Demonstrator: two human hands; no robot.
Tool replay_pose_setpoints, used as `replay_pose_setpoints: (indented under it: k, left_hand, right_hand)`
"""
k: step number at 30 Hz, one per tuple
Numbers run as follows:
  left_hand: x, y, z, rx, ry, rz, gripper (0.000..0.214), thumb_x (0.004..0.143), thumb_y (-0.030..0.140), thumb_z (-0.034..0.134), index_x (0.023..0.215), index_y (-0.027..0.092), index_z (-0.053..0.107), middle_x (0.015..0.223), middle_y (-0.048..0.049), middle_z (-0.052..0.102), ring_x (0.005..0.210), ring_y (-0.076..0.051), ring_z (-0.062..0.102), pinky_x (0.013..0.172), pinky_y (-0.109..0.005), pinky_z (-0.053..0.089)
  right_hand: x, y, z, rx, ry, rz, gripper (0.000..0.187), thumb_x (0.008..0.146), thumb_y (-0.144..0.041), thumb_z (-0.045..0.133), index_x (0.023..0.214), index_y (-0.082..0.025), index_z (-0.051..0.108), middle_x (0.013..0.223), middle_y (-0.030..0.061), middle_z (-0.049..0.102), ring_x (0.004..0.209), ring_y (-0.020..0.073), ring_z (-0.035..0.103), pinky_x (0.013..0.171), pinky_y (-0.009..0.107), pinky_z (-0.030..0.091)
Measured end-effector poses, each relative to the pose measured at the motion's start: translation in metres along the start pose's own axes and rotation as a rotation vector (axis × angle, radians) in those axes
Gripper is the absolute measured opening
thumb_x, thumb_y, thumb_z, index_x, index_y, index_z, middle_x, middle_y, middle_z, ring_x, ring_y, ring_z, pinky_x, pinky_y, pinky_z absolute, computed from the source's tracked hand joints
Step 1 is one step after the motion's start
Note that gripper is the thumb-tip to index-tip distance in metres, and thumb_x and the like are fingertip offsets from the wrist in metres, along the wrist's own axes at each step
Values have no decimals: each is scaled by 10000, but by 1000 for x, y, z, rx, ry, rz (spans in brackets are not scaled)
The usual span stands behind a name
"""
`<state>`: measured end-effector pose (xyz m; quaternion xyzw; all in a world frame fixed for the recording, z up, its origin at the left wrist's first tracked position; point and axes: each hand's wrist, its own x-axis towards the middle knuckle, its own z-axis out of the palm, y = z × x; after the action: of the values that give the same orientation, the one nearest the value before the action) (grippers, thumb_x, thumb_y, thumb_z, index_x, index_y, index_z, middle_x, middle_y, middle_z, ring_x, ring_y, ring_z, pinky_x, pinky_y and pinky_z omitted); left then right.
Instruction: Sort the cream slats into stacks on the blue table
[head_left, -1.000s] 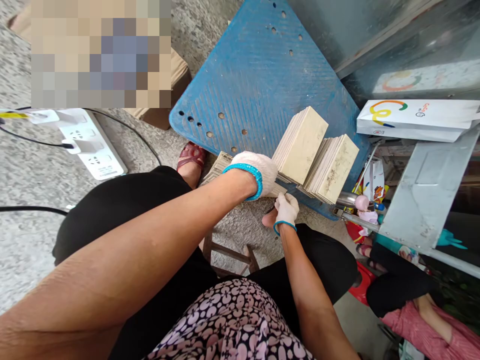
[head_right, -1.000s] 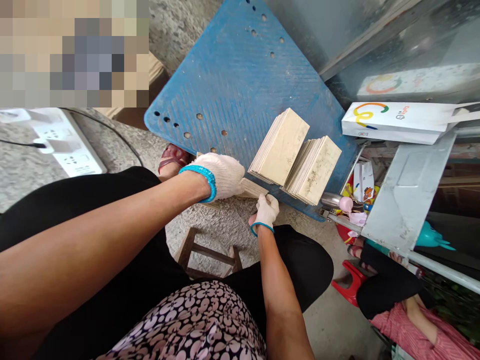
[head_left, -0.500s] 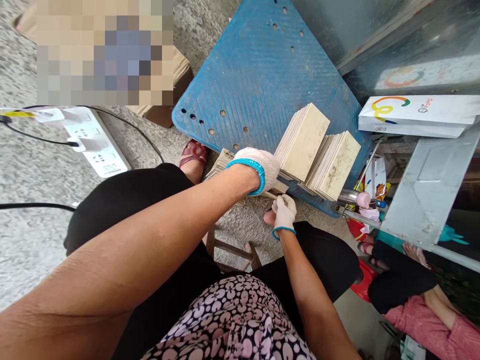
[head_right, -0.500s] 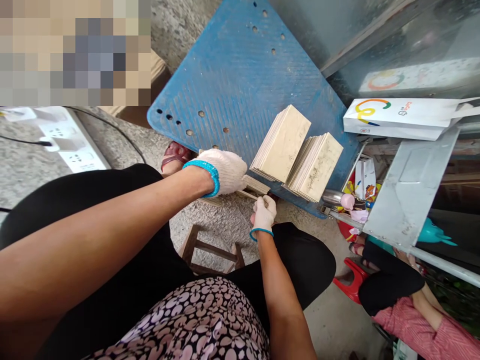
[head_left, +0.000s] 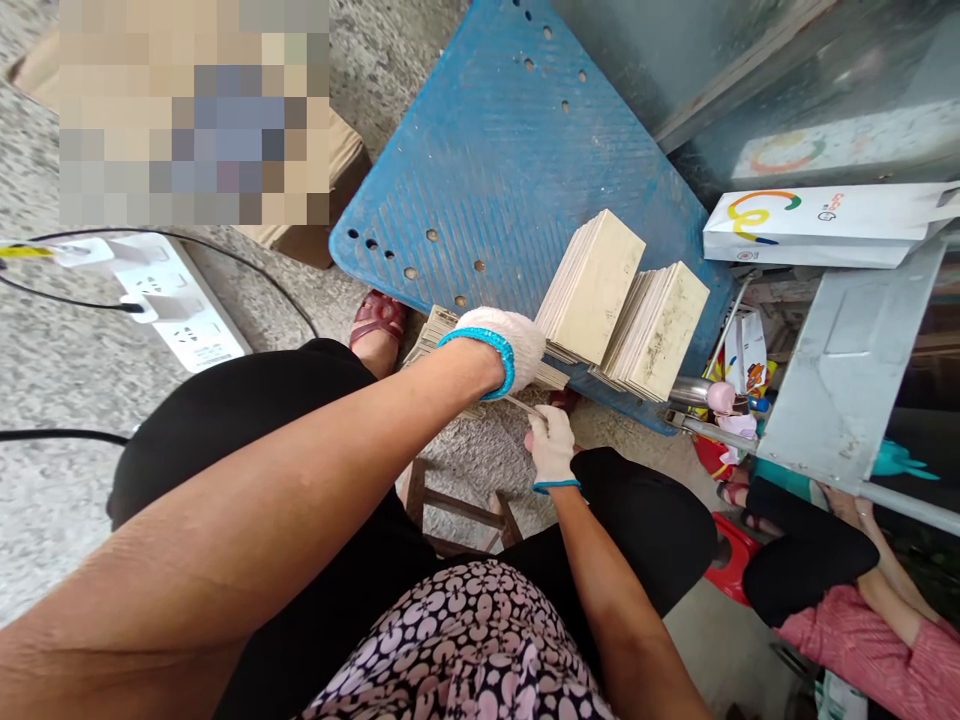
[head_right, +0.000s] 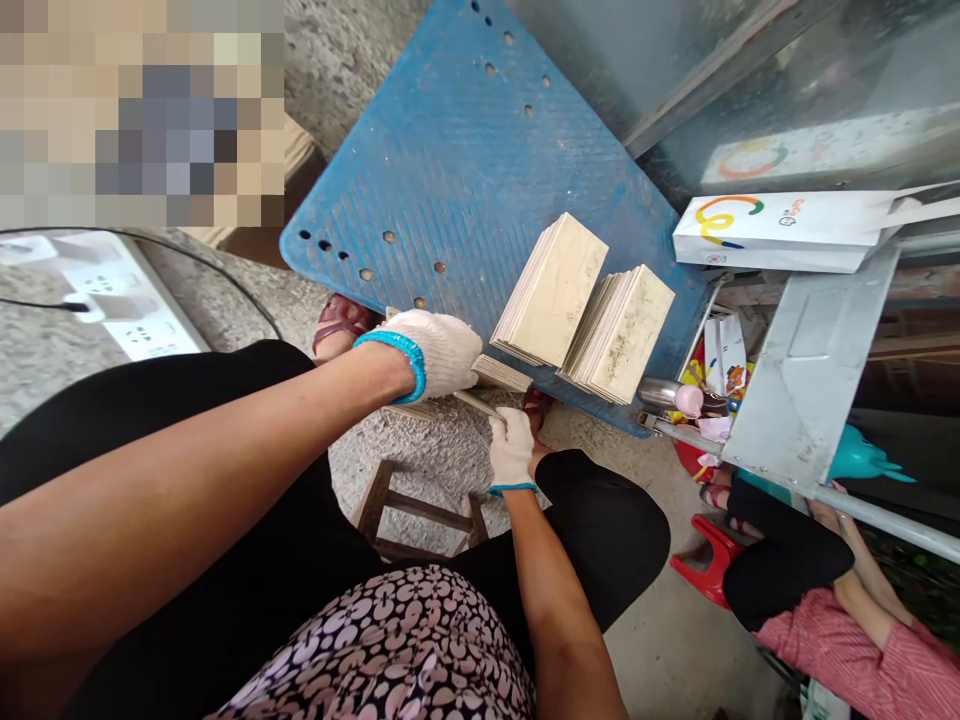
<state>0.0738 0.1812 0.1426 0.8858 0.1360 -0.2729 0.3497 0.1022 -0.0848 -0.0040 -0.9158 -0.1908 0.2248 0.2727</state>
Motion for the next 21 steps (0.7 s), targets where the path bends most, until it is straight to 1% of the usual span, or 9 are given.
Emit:
replay_pose_setpoints:
  k: [4, 6, 8, 11, 13, 16, 19, 20, 21]
  left_hand:
    - [-1, 4, -3, 99, -83, -33, 399, 810, 297, 581, 1161, 170, 722, 1047, -165, 721, 1017, -294, 652, 864, -359, 489]
    - [-1, 4, -4, 91, -101, -29, 420, 791, 306, 599, 1174, 181, 717, 1062, -160, 719, 1032, -296, 646, 873, -358, 485]
    - [-1, 5, -5, 81, -107, -19, 433, 767, 317, 618, 1168, 191, 721, 1064, -156, 719, 1031, -298, 644, 870, -355, 483]
    - [-1, 6, -6, 89, -120, 27, 450, 737, 351, 628, 1140, 178, 730, 1071, -169, 713, 984, -303, 653, 813, -350, 492]
    - [0, 9, -7, 80, -139, 69, 472, 727, 409, 623, 1125, 178, 731, 1075, -171, 709, 941, -299, 657, 773, -347, 492]
    - [2, 15, -7, 19, -154, 122, 489, 746, 516, 578, 1091, 208, 736, 1029, -142, 717, 864, -265, 656, 732, -332, 477]
    - [4, 21, -6, -111, -123, 150, 497, 786, 568, 500, 1035, 210, 740, 896, -100, 722, 727, -208, 633, 642, -300, 443]
    - [4, 22, -6, -170, -108, 152, 489, 789, 570, 491, 1009, 213, 742, 846, -82, 716, 681, -190, 617, 609, -289, 426]
    - [4, 23, -5, -230, -96, 151, 471, 786, 565, 492, 980, 216, 743, 802, -64, 708, 644, -173, 601, 583, -280, 410]
  right_hand:
    - [10, -24, -19, -143, -158, -121, 206, 867, -309, 498, 918, -222, 678, 927, 59, 656, 912, 210, 604, 861, 330, 468]
    - [15, -37, -37, -190, -217, -167, 205, 865, -308, 506, 926, -226, 684, 942, 64, 668, 912, 217, 611, 862, 338, 472]
    - [21, -49, -60, -208, -244, -189, 203, 861, -321, 516, 917, -225, 687, 961, 71, 684, 931, 228, 621, 878, 354, 472]
    - [30, -66, -102, -212, -276, -185, 202, 851, -354, 540, 897, -227, 689, 937, 59, 699, 910, 235, 633, 842, 361, 480]
    - [36, -76, -131, -190, -311, -178, 189, 845, -356, 555, 886, -230, 690, 911, 39, 701, 870, 221, 633, 814, 349, 481]
    - [45, -90, -166, -120, -368, -146, 176, 829, -361, 589, 871, -222, 687, 805, 13, 686, 763, 193, 618, 731, 319, 478]
    - [55, -98, -186, -23, -387, -91, 184, 818, -368, 622, 862, -199, 680, 708, 3, 657, 673, 168, 599, 672, 300, 473]
    - [58, -100, -188, 14, -366, -76, 195, 814, -376, 634, 864, -192, 675, 695, 3, 652, 659, 165, 599, 668, 301, 479]
    - [60, -101, -188, 53, -316, -72, 213, 810, -387, 645, 877, -186, 669, 701, 7, 653, 661, 166, 605, 675, 306, 490]
